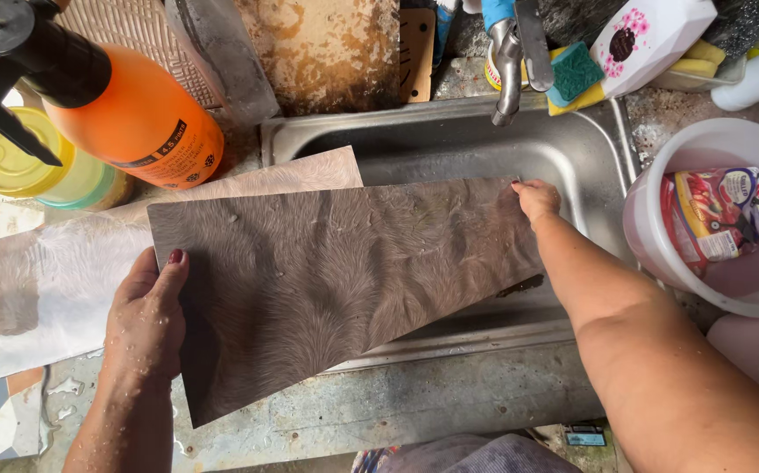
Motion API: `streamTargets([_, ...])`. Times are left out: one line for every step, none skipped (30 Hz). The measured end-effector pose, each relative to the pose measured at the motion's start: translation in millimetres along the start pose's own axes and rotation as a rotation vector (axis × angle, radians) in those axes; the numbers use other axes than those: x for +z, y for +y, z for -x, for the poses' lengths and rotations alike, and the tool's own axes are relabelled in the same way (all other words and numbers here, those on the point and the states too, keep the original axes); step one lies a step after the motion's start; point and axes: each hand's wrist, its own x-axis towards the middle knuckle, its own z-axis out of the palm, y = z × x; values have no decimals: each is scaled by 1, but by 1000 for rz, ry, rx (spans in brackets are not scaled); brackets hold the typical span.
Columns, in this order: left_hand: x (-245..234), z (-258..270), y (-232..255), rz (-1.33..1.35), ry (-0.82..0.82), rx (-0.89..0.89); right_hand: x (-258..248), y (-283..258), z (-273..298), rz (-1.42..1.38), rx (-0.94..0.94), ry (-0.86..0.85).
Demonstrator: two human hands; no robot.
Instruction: The person washes rectangular tiles by hand in a sink, applying water and scrubbing the surfaces with a sponge before setting them aside.
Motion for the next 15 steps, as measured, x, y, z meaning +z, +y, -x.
streamTargets([2,1,3,-28,10,9,-2,0,-1,-19,24,-8])
streamTargets([3,3,6,-55,20,18,-3,1,-3,-38,48,-15])
streamTargets([4,4,8,-49,13,20,-3,1,-7,-13,29,-10])
streamTargets([5,6,11,-43,7,22,-5,1,-12,12,10,-4])
streamTargets([4,7,13,-38,1,20,-4,1,-14,38,-6,0])
streamTargets([4,6,15,-48,11,8,-4,-2,-17,31,45,-67])
streamTargets([4,5,15,-56,19,-7,-9,-5,-19,27,98,-131])
streamTargets([3,5,15,-64,27,-22,-13,-7,-18,23,150,-196])
streamTargets([3,4,15,-59,19,-6,-15,-11,-13,-10,126,-222])
streamTargets([4,2,15,-53,11,10,-19,-16,-5,-44,103,-249])
streamTargets([5,1,13,-43,0,22,-28,-22,7,-72,80,-271])
streamTargets([5,0,13,-63,0,44,-32,-29,28,-142,-18,-275])
streamTargets([4,0,14,-81,1,62,-34,-35,58,-205,-116,-281])
streamTargets([3,-1,15,-98,3,80,-42,-42,93,-91,-360,-159])
streamTargets([5,-2,16,-100,6,54,-50,-50,132,25,-607,-38])
